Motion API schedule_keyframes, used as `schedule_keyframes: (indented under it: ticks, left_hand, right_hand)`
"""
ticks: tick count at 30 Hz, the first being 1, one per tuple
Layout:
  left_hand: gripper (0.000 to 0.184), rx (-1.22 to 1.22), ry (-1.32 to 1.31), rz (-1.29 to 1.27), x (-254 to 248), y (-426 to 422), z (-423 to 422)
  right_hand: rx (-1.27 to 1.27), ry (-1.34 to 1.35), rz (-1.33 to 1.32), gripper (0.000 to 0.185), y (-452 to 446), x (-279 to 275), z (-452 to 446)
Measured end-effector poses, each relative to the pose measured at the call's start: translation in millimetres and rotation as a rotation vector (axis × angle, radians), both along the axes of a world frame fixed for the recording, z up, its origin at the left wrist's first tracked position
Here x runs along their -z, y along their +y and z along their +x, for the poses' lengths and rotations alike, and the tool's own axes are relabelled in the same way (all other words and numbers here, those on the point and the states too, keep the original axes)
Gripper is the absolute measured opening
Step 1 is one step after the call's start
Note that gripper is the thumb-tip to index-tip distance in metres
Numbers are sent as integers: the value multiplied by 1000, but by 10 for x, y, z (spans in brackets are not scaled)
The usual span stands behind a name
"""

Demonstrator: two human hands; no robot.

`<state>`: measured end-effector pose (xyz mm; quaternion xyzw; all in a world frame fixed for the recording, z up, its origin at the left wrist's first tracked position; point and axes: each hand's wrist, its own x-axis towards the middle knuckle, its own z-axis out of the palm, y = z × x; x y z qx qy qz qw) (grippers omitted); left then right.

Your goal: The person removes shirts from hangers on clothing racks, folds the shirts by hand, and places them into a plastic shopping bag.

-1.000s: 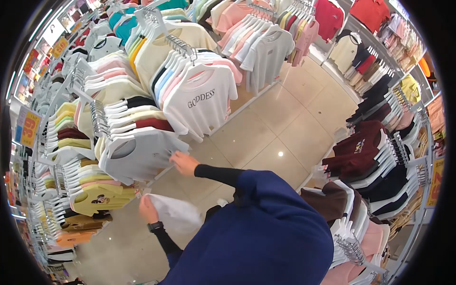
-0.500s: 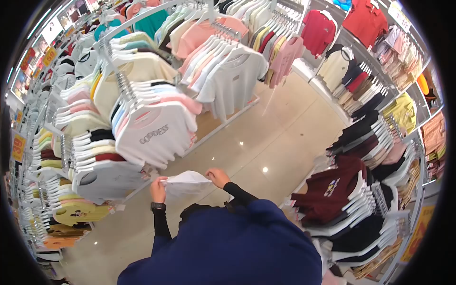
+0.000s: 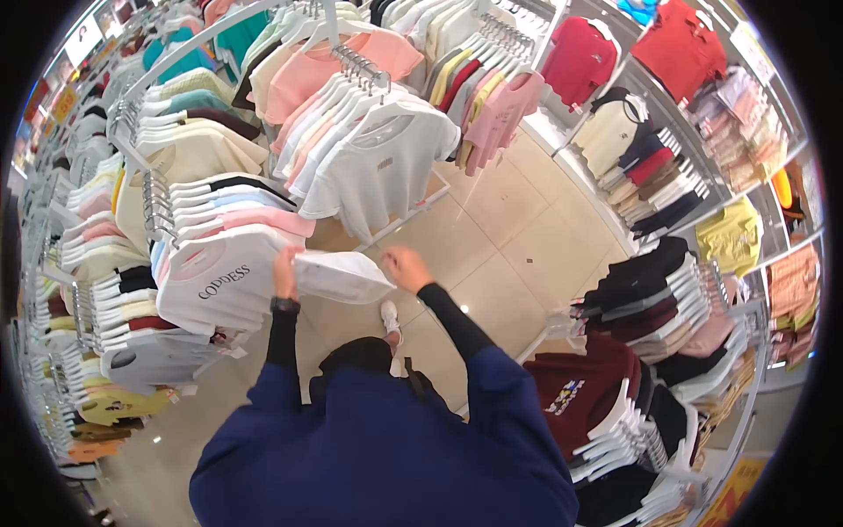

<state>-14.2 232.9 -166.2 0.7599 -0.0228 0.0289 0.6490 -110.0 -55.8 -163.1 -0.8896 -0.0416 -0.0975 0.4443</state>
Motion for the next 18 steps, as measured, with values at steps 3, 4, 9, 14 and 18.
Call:
schedule_keyframes:
  ticks: [3,4,9,14,18]
  left_hand:
    - [22,-146,-46,340,-106,-390,506]
    - [26,-146,-37,422,-272,-518,624]
    - [49,-207,-236,508,-281,-868,1154]
    - [52,-81,-206,740,-101,-997,1513]
    - [53,-54,-222,842,-43,-1029,1448]
  right_hand:
    - [49,-152,-108,12,-355,-514,746]
    - [70,-218,-164,13,-492,-641,1040]
    - [138,-555,-320,43,-861,-1244,2219]
    - [41,-349,-241,64,-1066,-1123,2969]
    - [-111,-213,-255,61,-1143,-1183,3096]
